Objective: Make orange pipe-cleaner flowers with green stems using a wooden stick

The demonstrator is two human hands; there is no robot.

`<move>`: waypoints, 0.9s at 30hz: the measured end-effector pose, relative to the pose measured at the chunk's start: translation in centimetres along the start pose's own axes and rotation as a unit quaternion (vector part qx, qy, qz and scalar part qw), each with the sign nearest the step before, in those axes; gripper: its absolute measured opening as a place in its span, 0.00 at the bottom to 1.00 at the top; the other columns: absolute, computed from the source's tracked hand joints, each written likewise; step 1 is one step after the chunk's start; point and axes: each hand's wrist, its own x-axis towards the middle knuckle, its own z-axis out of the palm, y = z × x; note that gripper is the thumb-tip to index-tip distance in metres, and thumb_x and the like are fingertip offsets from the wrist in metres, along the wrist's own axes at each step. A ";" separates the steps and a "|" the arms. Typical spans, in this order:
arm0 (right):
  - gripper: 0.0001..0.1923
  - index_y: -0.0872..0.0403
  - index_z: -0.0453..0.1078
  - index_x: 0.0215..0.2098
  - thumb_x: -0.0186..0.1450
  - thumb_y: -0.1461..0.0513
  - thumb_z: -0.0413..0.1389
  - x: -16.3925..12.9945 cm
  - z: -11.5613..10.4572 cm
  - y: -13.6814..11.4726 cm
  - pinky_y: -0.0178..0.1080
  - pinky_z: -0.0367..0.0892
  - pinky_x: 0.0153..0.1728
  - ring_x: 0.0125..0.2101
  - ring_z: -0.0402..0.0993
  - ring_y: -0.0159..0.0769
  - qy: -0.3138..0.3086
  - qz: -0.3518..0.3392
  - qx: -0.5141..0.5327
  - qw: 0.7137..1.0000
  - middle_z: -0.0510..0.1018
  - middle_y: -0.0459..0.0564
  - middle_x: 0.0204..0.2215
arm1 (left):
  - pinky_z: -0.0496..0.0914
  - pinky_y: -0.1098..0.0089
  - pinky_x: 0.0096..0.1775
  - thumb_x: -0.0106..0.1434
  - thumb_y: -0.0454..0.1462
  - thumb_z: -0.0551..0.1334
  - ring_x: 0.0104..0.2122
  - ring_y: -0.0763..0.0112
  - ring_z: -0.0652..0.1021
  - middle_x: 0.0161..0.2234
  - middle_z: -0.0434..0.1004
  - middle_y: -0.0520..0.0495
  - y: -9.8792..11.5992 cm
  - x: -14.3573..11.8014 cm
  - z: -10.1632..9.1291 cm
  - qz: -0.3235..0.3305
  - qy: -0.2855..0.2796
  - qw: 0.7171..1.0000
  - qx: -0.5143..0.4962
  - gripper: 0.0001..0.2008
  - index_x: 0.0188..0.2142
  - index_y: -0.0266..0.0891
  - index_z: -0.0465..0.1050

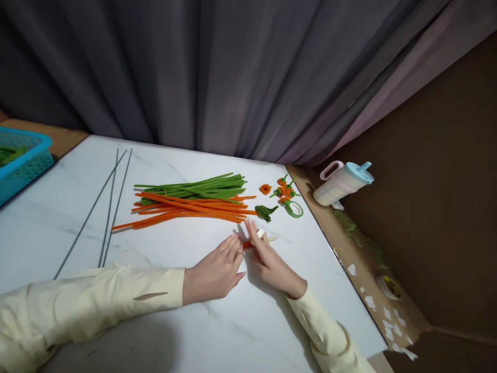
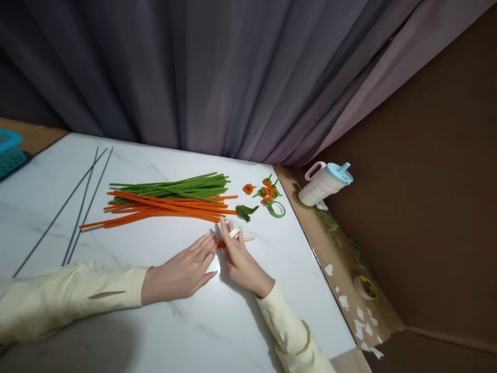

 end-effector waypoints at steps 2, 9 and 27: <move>0.35 0.47 0.40 0.66 0.63 0.69 0.42 -0.4 -1.1 0.3 0.55 0.41 0.62 0.65 0.38 0.40 0.061 0.049 0.093 0.993 0.46 0.50 0.66 | 0.54 0.56 0.58 0.66 0.42 0.51 0.56 0.47 0.66 0.52 0.66 0.21 0.0 0.0 0.0 -0.001 0.007 1.000 0.005 0.24 0.50 0.18 0.62; 0.07 0.49 0.59 0.39 0.64 0.58 0.54 -1.1 -2.8 -0.7 0.46 0.57 0.57 0.62 0.53 0.40 0.099 0.102 0.265 0.954 0.55 0.53 0.63 | 0.55 0.56 0.58 0.66 0.42 0.52 0.57 0.46 0.64 0.53 0.64 0.20 0.0 -0.1 0.0 -0.005 0.005 1.000 0.001 0.26 0.52 0.17 0.60; 0.31 0.47 0.49 0.59 0.62 0.57 0.57 0.8 -1.0 0.1 0.49 0.63 0.54 0.56 0.65 0.39 0.069 0.100 0.459 0.880 0.69 0.57 0.55 | 0.57 0.56 0.56 0.65 0.43 0.52 0.56 0.45 0.66 0.52 0.66 0.22 -0.1 0.0 -0.1 0.002 0.019 1.000 0.014 0.24 0.48 0.21 0.64</move>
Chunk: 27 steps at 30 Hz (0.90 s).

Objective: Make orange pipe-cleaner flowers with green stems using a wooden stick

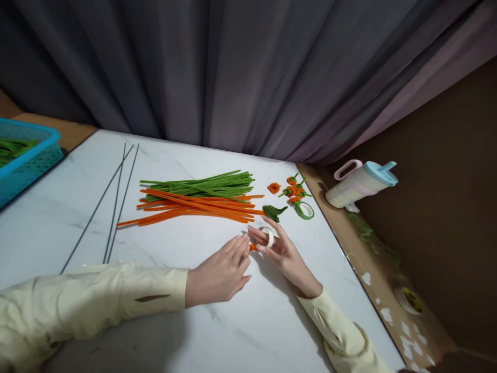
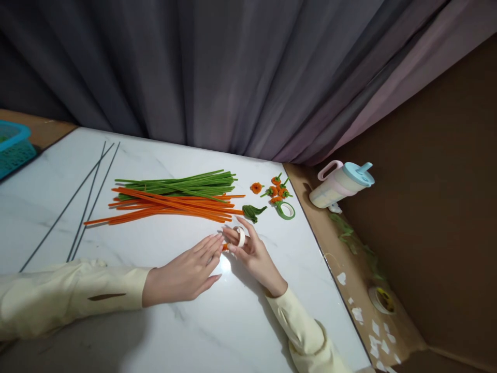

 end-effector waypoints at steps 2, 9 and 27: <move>0.29 0.50 0.55 0.57 0.60 0.58 0.59 -0.3 0.0 0.0 0.49 0.64 0.53 0.51 0.71 0.41 0.062 0.019 0.013 0.998 0.75 0.57 0.49 | 0.57 0.56 0.57 0.65 0.43 0.53 0.56 0.45 0.65 0.53 0.66 0.22 0.0 0.0 0.0 0.002 0.002 1.000 0.000 0.23 0.48 0.20 0.64; 0.23 0.53 0.68 0.50 0.58 0.58 0.60 -1.3 0.1 -0.6 0.45 0.70 0.47 0.46 0.74 0.43 0.154 0.020 -0.095 0.983 0.76 0.55 0.45 | 0.53 0.57 0.58 0.66 0.42 0.52 0.58 0.47 0.63 0.55 0.62 0.20 0.0 0.0 0.0 -0.005 -0.021 0.999 -0.031 0.25 0.52 0.20 0.59; 0.20 0.52 0.58 0.53 0.63 0.67 0.51 -0.2 -1.5 -2.3 0.42 0.69 0.44 0.43 0.72 0.39 -0.085 -0.124 -0.426 0.892 0.73 0.55 0.45 | 0.53 0.56 0.59 0.67 0.42 0.51 0.59 0.46 0.62 0.55 0.62 0.21 0.0 0.0 0.0 -0.004 -0.028 0.999 -0.033 0.24 0.52 0.19 0.60</move>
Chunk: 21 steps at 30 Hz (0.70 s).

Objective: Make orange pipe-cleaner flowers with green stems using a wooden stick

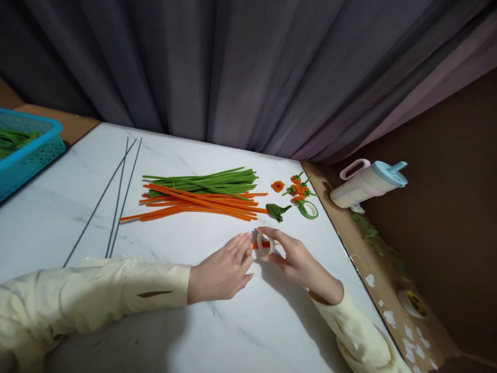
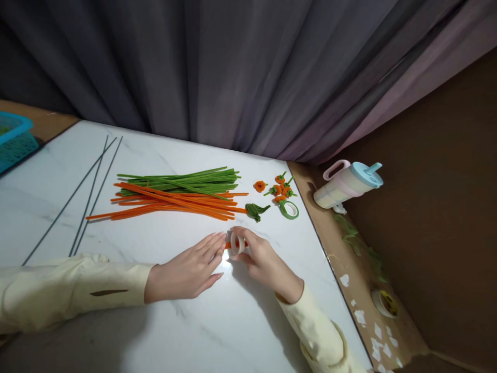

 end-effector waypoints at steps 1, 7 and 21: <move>0.18 0.52 0.59 0.50 0.62 0.67 0.51 0.3 -0.2 -0.2 0.40 0.70 0.41 0.39 0.73 0.37 -0.013 0.002 0.003 1.000 0.74 0.54 0.42 | 0.52 0.56 0.59 0.67 0.42 0.51 0.59 0.47 0.62 0.55 0.63 0.22 0.0 0.0 0.0 -0.001 0.000 1.000 -0.004 0.24 0.52 0.19 0.61; 0.15 0.51 0.60 0.41 0.57 0.72 0.49 0.5 -0.1 -1.4 0.38 0.69 0.38 0.35 0.74 0.36 -0.025 0.002 -0.025 0.999 0.74 0.51 0.38 | 0.53 0.56 0.59 0.66 0.42 0.51 0.58 0.48 0.63 0.53 0.65 0.22 0.0 0.0 0.1 -0.003 0.004 1.000 -0.009 0.23 0.50 0.20 0.63; 0.19 0.52 0.62 0.50 0.62 0.62 0.56 -1.3 -0.3 0.0 0.42 0.70 0.47 0.51 0.70 0.43 0.078 0.020 0.010 0.997 0.73 0.56 0.50 | 0.56 0.57 0.57 0.65 0.43 0.52 0.56 0.47 0.66 0.53 0.66 0.23 -0.2 0.2 -0.1 0.015 0.010 1.000 0.025 0.23 0.48 0.21 0.64</move>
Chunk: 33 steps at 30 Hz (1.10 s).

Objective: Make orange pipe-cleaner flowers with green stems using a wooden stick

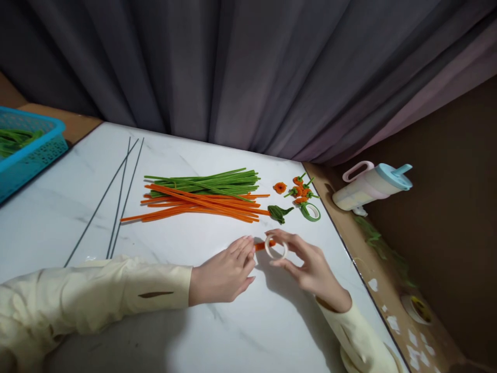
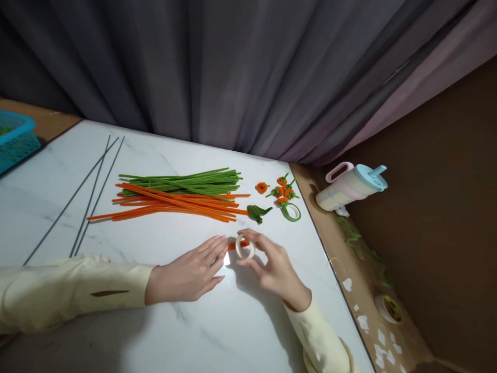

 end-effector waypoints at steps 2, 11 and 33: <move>0.17 0.52 0.63 0.49 0.62 0.61 0.57 0.7 -0.5 0.0 0.42 0.70 0.47 0.50 0.71 0.43 0.026 0.008 0.001 1.000 0.73 0.57 0.49 | 0.56 0.58 0.57 0.65 0.43 0.52 0.56 0.47 0.66 0.53 0.66 0.23 0.0 0.0 0.0 0.000 0.000 1.000 -0.003 0.23 0.49 0.22 0.63; 0.13 0.53 0.60 0.42 0.59 0.71 0.50 1.7 0.7 0.0 0.39 0.69 0.43 0.42 0.73 0.36 -0.088 -0.056 -0.024 0.994 0.73 0.56 0.45 | 0.56 0.58 0.57 0.65 0.43 0.51 0.55 0.47 0.67 0.52 0.68 0.24 0.0 0.0 0.2 -0.002 0.013 1.000 -0.006 0.23 0.48 0.21 0.64; 0.21 0.59 0.62 0.53 0.61 0.62 0.49 -7.0 -9.9 7.8 0.45 0.69 0.39 0.41 0.74 0.49 0.218 0.192 -0.373 0.881 0.72 0.64 0.47 | 0.58 0.56 0.57 0.66 0.40 0.51 0.57 0.48 0.65 0.53 0.65 0.22 -0.4 -0.2 0.1 0.018 0.004 1.000 -0.014 0.22 0.50 0.20 0.62</move>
